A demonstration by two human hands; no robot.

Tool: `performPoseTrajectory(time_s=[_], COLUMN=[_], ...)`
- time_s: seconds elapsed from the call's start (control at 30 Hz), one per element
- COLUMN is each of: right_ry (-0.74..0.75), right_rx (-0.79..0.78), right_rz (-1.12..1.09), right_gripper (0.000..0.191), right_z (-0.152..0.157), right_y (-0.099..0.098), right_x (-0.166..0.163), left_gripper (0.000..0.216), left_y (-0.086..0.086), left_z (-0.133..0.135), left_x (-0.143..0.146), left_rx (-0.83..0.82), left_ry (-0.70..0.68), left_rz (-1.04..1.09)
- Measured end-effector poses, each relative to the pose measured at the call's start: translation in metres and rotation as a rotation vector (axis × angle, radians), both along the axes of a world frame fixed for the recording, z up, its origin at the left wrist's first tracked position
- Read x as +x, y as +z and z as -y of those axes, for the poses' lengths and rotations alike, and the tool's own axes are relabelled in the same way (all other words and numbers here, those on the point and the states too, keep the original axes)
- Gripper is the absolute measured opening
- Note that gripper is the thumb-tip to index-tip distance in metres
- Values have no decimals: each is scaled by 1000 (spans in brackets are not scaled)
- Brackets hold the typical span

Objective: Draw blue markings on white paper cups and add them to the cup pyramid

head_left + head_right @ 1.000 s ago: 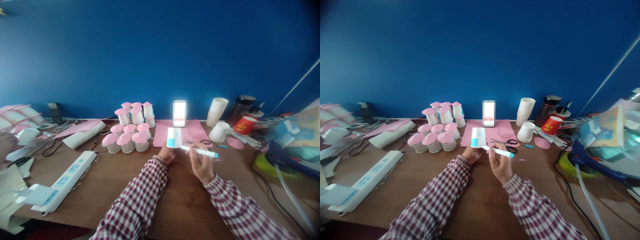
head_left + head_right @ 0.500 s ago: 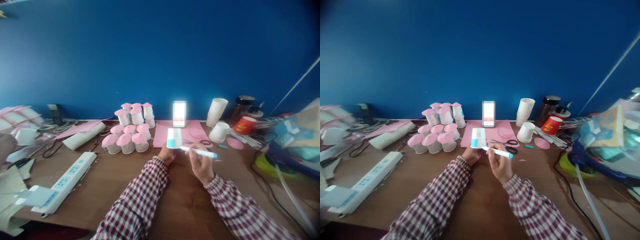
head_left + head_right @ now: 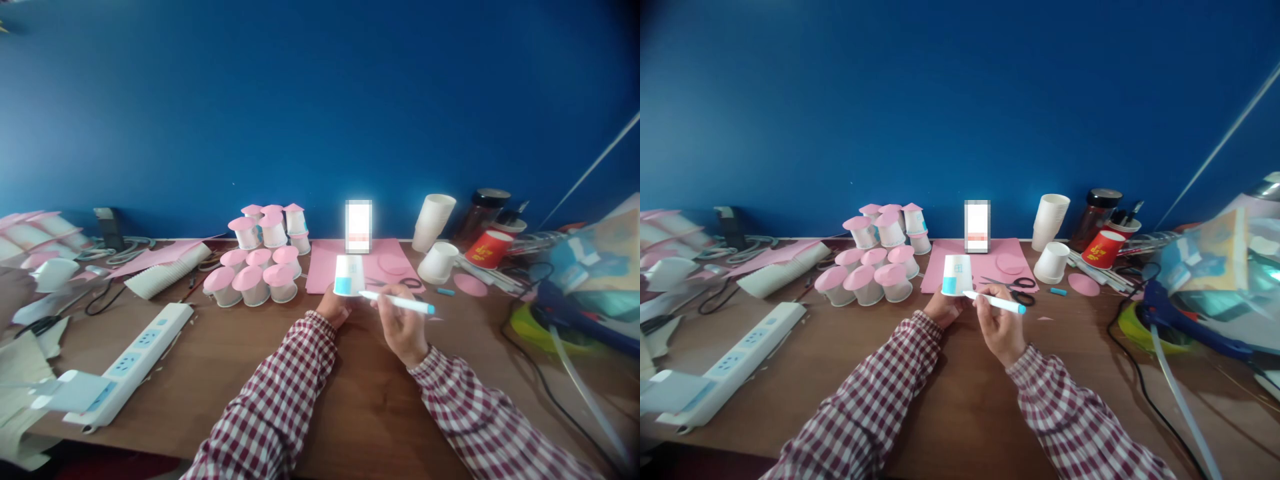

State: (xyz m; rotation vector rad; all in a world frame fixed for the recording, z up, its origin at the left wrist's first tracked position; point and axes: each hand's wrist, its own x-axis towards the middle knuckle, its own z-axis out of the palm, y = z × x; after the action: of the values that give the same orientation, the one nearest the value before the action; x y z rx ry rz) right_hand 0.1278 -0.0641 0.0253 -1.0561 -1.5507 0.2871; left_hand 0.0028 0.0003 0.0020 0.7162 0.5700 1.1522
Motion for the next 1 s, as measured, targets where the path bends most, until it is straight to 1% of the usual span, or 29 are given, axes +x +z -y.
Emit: performPoseTrajectory(time_s=[0.3, 0.5, 0.73, 0.87, 1.0], right_ry=[10, 17, 6, 5, 9], right_rx=[3, 5, 14, 15, 2], right_rz=[1, 2, 19, 18, 13], right_gripper=[8, 7, 8, 6, 7], right_z=[-1, 0, 0, 1, 1], right_y=[-1, 0, 3, 2, 2], right_x=[1, 0, 0, 0, 0], left_gripper=[27, 28, 27, 24, 26], left_y=[3, 0, 2, -1, -1], left_z=[2, 2, 2, 1, 1], left_x=[0, 0, 0, 0, 0], left_rx=[4, 8, 20, 35, 30], left_ry=[1, 11, 1, 3, 2], left_rz=[-23, -9, -27, -24, -21])
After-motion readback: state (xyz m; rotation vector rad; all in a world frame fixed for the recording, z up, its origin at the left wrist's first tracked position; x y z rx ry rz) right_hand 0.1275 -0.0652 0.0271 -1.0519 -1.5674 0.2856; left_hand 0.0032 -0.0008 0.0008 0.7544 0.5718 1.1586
